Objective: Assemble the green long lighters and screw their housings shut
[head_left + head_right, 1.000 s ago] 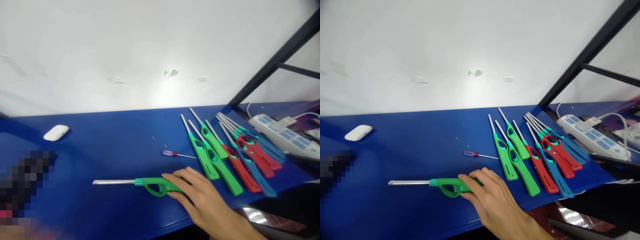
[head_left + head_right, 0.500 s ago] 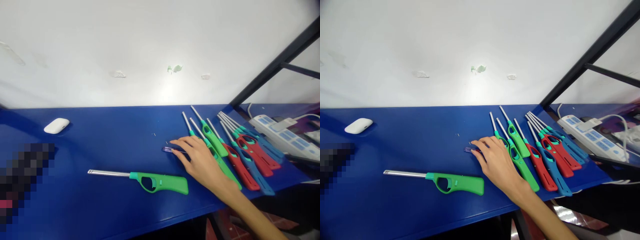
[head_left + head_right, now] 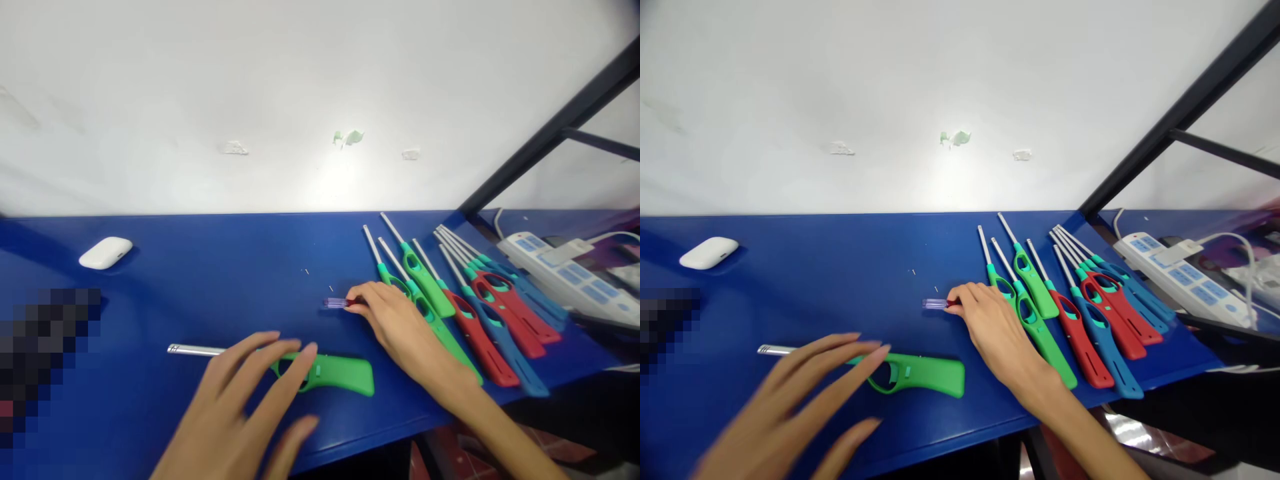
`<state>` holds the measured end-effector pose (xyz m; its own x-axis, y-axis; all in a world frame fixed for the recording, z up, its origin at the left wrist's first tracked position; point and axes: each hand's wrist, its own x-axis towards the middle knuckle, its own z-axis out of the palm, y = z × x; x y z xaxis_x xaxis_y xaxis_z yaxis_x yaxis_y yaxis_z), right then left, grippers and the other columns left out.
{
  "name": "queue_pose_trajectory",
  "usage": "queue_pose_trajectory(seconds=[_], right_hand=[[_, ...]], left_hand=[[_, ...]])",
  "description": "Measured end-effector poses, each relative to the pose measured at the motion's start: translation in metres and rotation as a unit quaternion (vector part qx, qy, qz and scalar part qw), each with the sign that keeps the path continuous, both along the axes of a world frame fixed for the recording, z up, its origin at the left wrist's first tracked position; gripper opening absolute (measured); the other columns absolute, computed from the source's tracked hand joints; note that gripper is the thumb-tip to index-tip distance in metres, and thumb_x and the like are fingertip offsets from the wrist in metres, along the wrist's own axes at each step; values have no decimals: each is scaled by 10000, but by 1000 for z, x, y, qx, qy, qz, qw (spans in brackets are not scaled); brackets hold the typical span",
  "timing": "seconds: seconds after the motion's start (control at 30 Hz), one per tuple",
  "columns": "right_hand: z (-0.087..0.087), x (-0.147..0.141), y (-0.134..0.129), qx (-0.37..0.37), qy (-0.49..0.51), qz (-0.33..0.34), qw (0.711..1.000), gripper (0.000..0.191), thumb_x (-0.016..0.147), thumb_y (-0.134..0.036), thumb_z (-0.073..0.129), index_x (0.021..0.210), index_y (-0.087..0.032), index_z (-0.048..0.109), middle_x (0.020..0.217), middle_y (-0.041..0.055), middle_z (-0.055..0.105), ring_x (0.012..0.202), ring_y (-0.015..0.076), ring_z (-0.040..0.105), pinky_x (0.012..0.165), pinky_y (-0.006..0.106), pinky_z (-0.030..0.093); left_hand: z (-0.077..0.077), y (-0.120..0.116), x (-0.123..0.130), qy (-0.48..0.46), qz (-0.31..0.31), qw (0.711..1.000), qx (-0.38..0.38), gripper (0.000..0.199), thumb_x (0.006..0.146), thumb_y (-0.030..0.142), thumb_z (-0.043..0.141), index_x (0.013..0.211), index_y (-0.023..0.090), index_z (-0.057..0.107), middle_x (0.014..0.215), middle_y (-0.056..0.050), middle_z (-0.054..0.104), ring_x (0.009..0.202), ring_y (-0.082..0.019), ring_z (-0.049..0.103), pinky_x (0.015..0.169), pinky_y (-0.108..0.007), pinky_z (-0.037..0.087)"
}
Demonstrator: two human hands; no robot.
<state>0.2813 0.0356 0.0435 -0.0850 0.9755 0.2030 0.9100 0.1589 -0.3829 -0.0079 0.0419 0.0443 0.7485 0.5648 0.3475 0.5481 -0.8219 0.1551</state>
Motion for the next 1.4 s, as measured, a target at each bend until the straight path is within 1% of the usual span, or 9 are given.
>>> queue_pose_trajectory(seconds=[0.13, 0.3, 0.4, 0.53, 0.7, 0.9, 1.03, 1.17, 1.4], right_hand=[[15, 5, -4, 14, 41, -11, 999, 193, 1092, -241, 347, 1154, -224, 529, 1027, 34, 695, 876, 162, 683, 783, 298, 534], [25, 11, 15, 13, 27, -48, 998, 188, 1035, -382, 530, 1084, -210, 591, 855, 24, 654, 721, 179, 628, 667, 303, 482], [18, 10, 37, -8, 6, -35, 999, 176, 1002, -362, 601, 945, -206, 659, 835, 28, 657, 730, 177, 622, 673, 303, 457], [1, 6, 61, -37, -13, -1, 999, 212, 951, -373, 694, 871, -179, 666, 823, 13, 653, 734, 159, 607, 689, 301, 474], [-8, 5, 67, -56, -6, 7, 998, 229, 999, -360, 626, 895, -157, 643, 860, -5, 651, 756, 135, 625, 745, 324, 536], [18, -2, 46, -64, 88, 3, 994, 152, 1019, -272, 583, 887, -202, 613, 763, 0, 700, 666, 157, 657, 633, 275, 459], [32, -5, 21, -79, 188, -7, 979, 100, 1024, -269, 576, 955, -225, 634, 879, -12, 765, 783, 152, 731, 718, 253, 529], [29, -11, -8, -91, 258, -24, 962, 172, 997, -359, 634, 1115, -254, 701, 920, -21, 777, 822, 162, 742, 735, 255, 566], [21, -37, -47, -60, 310, -95, 944, 135, 913, -345, 751, 817, -252, 736, 796, -49, 753, 729, 130, 703, 680, 199, 528]], left_hand=[[-16, 17, 32, 20, -18, 1000, -5, 458, 1013, 305, 532, 1453, 183, 493, 1363, -157, 613, 1240, -352, 569, 947, -551, 549], [-22, 22, 27, -54, -32, 998, -16, 208, 1030, 191, 483, 1176, 177, 630, 1129, -74, 690, 1004, -222, 642, 876, -385, 518], [-21, 19, 8, -64, -31, 997, 42, 278, 1016, 110, 445, 1165, 181, 669, 1158, -66, 695, 1026, -205, 634, 925, -369, 454], [-27, 10, -12, -15, -48, 997, 62, 420, 1008, 88, 429, 1363, 206, 620, 1367, -74, 636, 1215, -220, 584, 1019, -369, 395], [-28, -1, -6, -37, -11, 997, 64, 319, 1032, 230, 524, 1320, 222, 663, 1339, -81, 668, 1245, -256, 574, 1039, -397, 376], [-17, -2, 27, -55, -59, 996, 42, 312, 1072, 238, 440, 1241, 262, 702, 1256, -5, 734, 1211, -212, 621, 1017, -369, 397], [-23, -3, 32, -58, -64, 996, 19, 377, 1089, 195, 351, 1277, 212, 678, 1153, -15, 754, 1069, -187, 655, 981, -359, 428], [-26, -4, 30, -54, -49, 997, -1, 362, 1095, 236, 369, 1311, 221, 659, 1172, -29, 736, 1063, -199, 634, 938, -355, 437], [-26, -5, 34, -47, -41, 998, 12, 350, 1088, 204, 392, 1338, 189, 637, 1173, -46, 731, 1073, -232, 618, 960, -410, 396]])
